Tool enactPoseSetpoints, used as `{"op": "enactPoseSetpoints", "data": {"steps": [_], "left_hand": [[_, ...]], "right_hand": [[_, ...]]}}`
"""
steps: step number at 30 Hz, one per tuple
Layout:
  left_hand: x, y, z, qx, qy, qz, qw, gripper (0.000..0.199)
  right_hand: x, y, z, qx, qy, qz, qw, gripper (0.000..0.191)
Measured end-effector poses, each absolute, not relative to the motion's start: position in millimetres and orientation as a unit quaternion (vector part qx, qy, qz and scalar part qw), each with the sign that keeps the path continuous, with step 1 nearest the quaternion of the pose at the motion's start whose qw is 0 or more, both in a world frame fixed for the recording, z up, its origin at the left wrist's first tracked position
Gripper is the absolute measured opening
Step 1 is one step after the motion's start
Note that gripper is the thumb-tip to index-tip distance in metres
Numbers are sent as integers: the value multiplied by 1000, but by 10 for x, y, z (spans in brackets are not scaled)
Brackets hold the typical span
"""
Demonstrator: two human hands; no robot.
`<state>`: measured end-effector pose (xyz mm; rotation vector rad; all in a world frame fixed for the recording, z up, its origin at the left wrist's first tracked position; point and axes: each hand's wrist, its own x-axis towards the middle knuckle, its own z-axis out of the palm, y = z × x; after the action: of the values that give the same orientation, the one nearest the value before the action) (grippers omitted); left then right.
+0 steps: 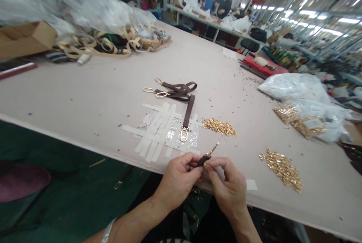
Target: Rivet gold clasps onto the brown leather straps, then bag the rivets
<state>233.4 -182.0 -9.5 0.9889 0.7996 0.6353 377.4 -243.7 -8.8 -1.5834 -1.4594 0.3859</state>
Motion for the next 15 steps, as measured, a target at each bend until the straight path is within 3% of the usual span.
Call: {"op": "enactPoseSetpoints", "data": {"steps": [7, 15], "left_hand": [[2302, -1870, -42, 606, 351, 339, 629, 27], [2360, -2055, 106, 730, 312, 308, 524, 19]], "right_hand": [[3690, -2539, -113, -662, -513, 179, 516, 7], [3673, -2741, -86, -636, -305, 351, 616, 30]]}}
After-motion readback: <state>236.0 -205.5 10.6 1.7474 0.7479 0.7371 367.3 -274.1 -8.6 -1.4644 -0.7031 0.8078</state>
